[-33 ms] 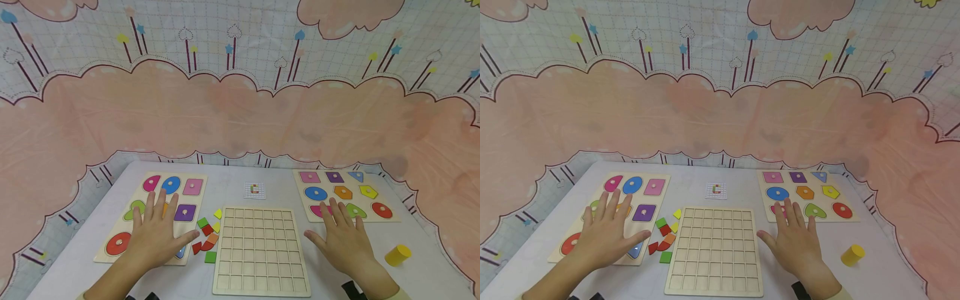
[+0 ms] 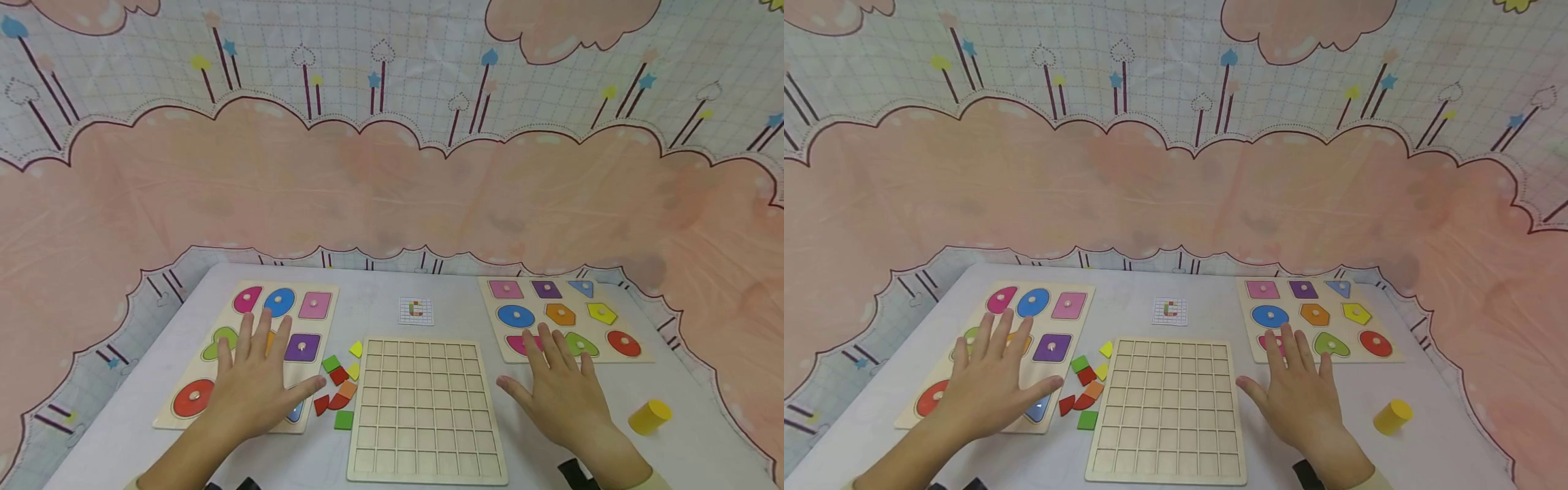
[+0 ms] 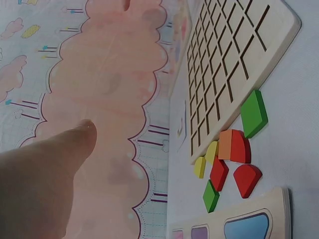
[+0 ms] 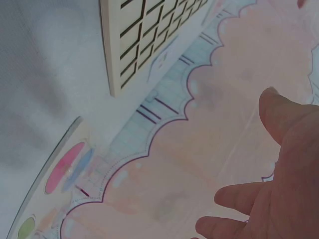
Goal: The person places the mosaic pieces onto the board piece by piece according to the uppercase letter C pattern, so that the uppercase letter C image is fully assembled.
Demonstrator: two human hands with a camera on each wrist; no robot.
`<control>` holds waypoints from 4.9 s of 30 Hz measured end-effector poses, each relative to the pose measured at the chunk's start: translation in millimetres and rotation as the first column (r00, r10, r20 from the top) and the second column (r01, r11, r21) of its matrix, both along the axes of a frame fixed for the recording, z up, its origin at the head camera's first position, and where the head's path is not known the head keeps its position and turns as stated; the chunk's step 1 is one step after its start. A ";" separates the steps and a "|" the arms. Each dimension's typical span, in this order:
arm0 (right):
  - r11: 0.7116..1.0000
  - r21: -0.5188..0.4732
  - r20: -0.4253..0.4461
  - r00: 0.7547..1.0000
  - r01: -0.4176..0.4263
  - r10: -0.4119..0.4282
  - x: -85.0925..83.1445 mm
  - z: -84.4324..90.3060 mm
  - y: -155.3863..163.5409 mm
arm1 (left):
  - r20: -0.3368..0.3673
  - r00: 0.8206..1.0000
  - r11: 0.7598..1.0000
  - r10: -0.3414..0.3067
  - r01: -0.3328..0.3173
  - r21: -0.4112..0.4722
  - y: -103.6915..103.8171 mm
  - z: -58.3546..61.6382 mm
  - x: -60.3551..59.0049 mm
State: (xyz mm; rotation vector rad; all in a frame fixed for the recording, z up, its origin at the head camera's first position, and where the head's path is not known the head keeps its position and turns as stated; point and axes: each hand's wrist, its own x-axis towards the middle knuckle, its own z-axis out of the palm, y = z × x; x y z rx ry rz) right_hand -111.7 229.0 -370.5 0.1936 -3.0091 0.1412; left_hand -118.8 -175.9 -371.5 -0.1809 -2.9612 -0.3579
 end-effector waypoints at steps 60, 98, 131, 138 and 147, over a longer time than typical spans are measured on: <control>0.903 -0.409 0.177 0.959 -0.134 0.223 -10.9 -37.0 -4.0 | 0.154 0.954 0.925 -0.259 0.199 0.325 30.7 -40.8 -63.6; 0.861 -0.490 0.266 0.916 -0.138 0.299 -9.0 -48.5 -8.8 | 0.278 0.917 0.921 -0.287 0.184 0.343 42.3 -58.3 -93.8; 0.844 -0.518 0.345 0.869 -0.139 0.355 -11.2 -52.5 -5.2 | 0.272 0.928 0.926 -0.256 0.153 0.346 44.7 -65.4 -99.3; 0.840 -0.525 0.346 0.867 -0.137 0.358 -11.3 -51.3 -5.4 | 0.308 0.916 0.927 -0.256 0.142 0.348 42.5 -61.8 -96.3; 0.846 -0.526 0.376 0.867 -0.092 0.328 -10.3 -51.0 -6.6 | 0.311 0.918 0.931 -0.248 0.136 0.340 41.9 -61.2 -95.7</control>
